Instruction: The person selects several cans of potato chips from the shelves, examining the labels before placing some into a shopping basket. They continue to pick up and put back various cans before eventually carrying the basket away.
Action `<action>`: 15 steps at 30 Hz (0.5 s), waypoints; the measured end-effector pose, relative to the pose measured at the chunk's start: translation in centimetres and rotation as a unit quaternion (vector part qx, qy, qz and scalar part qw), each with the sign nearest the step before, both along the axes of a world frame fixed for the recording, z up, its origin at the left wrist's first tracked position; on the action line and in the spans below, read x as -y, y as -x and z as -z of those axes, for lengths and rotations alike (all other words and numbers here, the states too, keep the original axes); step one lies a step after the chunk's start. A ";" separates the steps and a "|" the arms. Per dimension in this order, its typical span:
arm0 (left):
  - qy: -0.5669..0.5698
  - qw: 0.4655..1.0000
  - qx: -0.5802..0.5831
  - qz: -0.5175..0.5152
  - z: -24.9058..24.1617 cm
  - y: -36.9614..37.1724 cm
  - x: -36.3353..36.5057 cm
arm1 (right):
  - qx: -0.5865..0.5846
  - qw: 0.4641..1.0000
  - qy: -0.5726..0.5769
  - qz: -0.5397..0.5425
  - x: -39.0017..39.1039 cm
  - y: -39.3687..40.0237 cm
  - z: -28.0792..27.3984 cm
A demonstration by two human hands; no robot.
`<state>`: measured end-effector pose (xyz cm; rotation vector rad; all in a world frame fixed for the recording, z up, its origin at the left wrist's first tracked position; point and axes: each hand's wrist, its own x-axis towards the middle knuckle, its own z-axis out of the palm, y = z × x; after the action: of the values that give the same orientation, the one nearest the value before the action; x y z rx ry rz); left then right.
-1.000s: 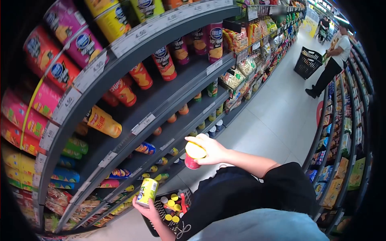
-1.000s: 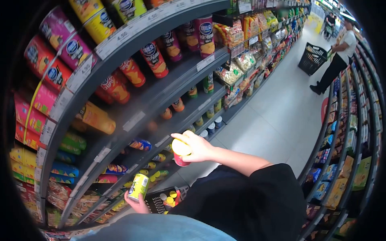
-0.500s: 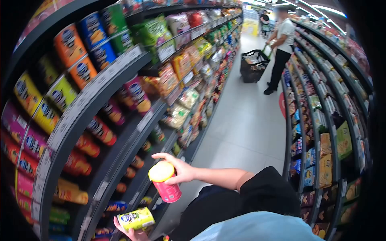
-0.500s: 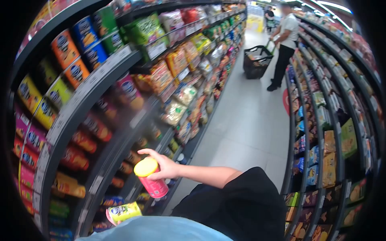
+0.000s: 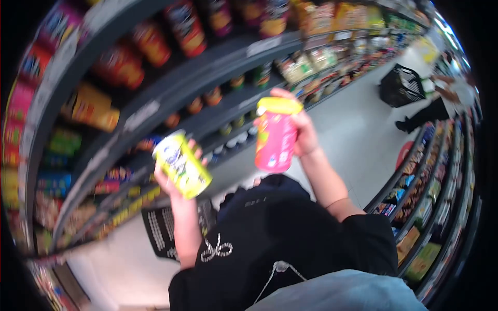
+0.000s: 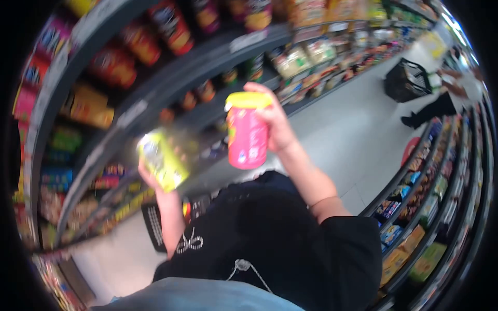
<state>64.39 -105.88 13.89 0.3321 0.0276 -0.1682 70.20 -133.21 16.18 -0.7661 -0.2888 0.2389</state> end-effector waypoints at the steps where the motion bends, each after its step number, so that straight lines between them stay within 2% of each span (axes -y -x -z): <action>1: -0.004 1.000 -0.006 0.001 0.0 -0.1 -0.2 | -0.010 1.000 -0.006 -0.020 -0.6 0.0 -0.4; 6: 0.023 0.999 -0.005 0.040 0.9 -1.1 -1.3 | -0.044 0.995 0.004 -0.085 -3.4 -1.0 -0.4; 11: 0.069 0.997 -0.019 0.036 1.5 -0.2 -3.0 | -0.074 0.984 -0.029 -0.160 -7.1 -1.7 0.0; 15: 0.043 0.999 -0.025 0.010 1.9 1.3 -4.6 | -0.127 0.960 -0.052 -0.244 -10.2 -1.7 0.4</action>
<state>63.10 -101.31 12.00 0.2413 0.0669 -0.1970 71.90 -123.02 15.81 -0.5425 -0.2399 0.7785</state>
